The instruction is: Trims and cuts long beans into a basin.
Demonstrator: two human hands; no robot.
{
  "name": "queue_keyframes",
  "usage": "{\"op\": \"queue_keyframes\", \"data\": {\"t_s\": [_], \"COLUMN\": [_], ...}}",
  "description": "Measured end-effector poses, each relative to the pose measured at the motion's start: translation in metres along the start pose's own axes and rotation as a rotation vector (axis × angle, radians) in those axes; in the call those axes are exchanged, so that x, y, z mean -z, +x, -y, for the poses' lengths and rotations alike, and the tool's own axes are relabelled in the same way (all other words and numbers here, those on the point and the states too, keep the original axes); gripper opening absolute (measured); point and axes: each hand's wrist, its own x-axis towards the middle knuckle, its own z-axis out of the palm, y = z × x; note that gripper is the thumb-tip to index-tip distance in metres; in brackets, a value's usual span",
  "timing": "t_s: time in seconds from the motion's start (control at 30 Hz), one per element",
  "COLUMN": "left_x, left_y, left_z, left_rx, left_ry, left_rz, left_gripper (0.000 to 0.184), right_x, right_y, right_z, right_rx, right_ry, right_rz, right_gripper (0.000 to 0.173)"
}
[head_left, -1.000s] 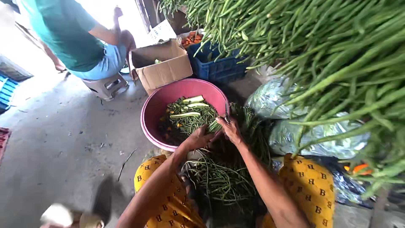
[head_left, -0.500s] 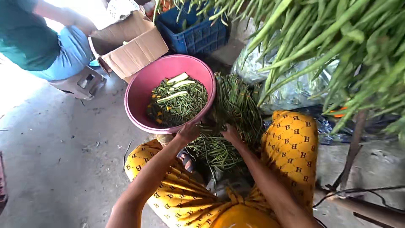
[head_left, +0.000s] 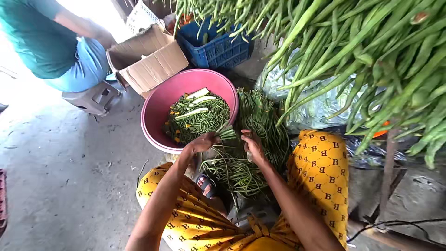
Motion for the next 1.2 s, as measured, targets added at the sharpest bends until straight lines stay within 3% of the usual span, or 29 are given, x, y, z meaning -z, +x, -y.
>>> {"op": "queue_keyframes", "data": {"t_s": [0.2, 0.33, 0.5, 0.57, 0.63, 0.8, 0.93, 1.2], "left_x": [0.006, 0.007, 0.010, 0.012, 0.013, 0.013, 0.013, 0.014], "left_y": [-0.007, -0.008, -0.010, -0.011, -0.011, -0.010, -0.010, -0.010], "left_z": [-0.004, -0.002, 0.005, 0.006, 0.007, 0.011, 0.012, 0.006], "left_rx": [-0.103, -0.177, -0.325, -0.369, -0.390, -0.416, -0.411, -0.430], "left_ry": [-0.451, -0.656, -0.822, -0.870, -0.887, -0.884, -0.860, -0.905], "left_rz": [-0.067, 0.042, 0.222, 0.257, 0.279, 0.360, 0.389, 0.383], "left_gripper": [0.022, 0.018, 0.017, 0.014, 0.015, 0.016, 0.017, 0.016], "right_x": [-0.009, -0.012, -0.007, -0.008, -0.010, -0.013, -0.015, -0.028], "right_y": [0.000, 0.004, 0.002, -0.001, -0.006, -0.013, -0.016, -0.020], "right_z": [0.003, 0.015, 0.038, 0.045, 0.052, 0.058, 0.064, 0.071], "right_rx": [-0.057, -0.025, 0.065, 0.123, 0.181, 0.291, 0.341, 0.266], "right_ry": [0.201, 0.437, 0.426, 0.403, 0.385, 0.339, 0.243, 0.390], "right_rz": [0.124, 0.186, 0.343, 0.374, 0.363, 0.384, 0.330, 0.141], "right_gripper": [0.032, 0.017, 0.024, 0.018, 0.012, 0.023, 0.020, 0.018]}}
